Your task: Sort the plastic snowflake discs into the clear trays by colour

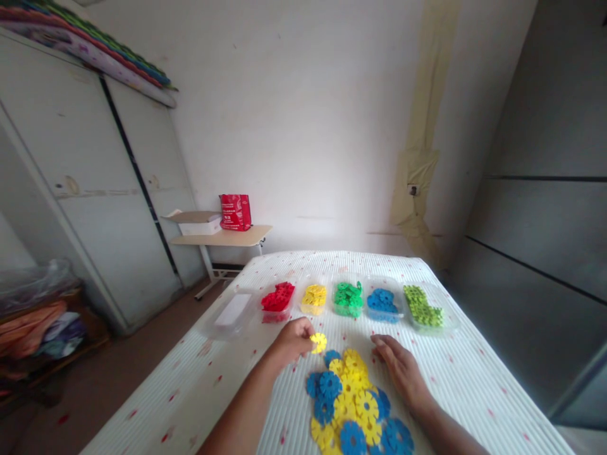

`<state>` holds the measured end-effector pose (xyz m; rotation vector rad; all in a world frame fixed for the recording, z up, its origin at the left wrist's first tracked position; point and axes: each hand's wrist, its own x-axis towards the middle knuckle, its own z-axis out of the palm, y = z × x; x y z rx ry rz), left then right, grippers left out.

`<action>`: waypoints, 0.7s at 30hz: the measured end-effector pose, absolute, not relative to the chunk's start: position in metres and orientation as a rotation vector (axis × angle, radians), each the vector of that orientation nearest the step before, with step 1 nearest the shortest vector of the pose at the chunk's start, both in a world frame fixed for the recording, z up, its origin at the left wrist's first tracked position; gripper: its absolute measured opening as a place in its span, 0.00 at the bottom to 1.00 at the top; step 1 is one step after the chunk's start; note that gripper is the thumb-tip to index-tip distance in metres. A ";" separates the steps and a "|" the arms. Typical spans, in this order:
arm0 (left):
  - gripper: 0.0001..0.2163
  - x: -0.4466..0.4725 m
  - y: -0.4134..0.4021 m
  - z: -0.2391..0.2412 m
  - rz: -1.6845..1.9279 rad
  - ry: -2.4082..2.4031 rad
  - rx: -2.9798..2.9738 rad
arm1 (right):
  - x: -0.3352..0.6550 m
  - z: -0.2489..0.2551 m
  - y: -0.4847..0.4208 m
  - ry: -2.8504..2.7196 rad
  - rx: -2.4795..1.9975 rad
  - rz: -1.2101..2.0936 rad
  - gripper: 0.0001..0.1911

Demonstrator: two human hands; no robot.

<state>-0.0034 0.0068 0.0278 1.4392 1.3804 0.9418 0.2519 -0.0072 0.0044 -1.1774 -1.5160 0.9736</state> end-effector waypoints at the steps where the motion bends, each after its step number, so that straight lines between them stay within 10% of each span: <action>1: 0.07 -0.006 0.011 0.036 0.978 1.383 1.426 | 0.252 0.004 -0.007 -1.520 -1.178 0.972 0.23; 10: 0.19 0.004 0.066 0.064 1.433 1.626 1.328 | 0.253 0.008 -0.009 -1.538 -1.177 0.968 0.22; 21: 0.07 -0.004 -0.010 -0.019 1.217 1.724 1.650 | 0.249 -0.014 0.000 -1.919 -1.193 0.752 0.18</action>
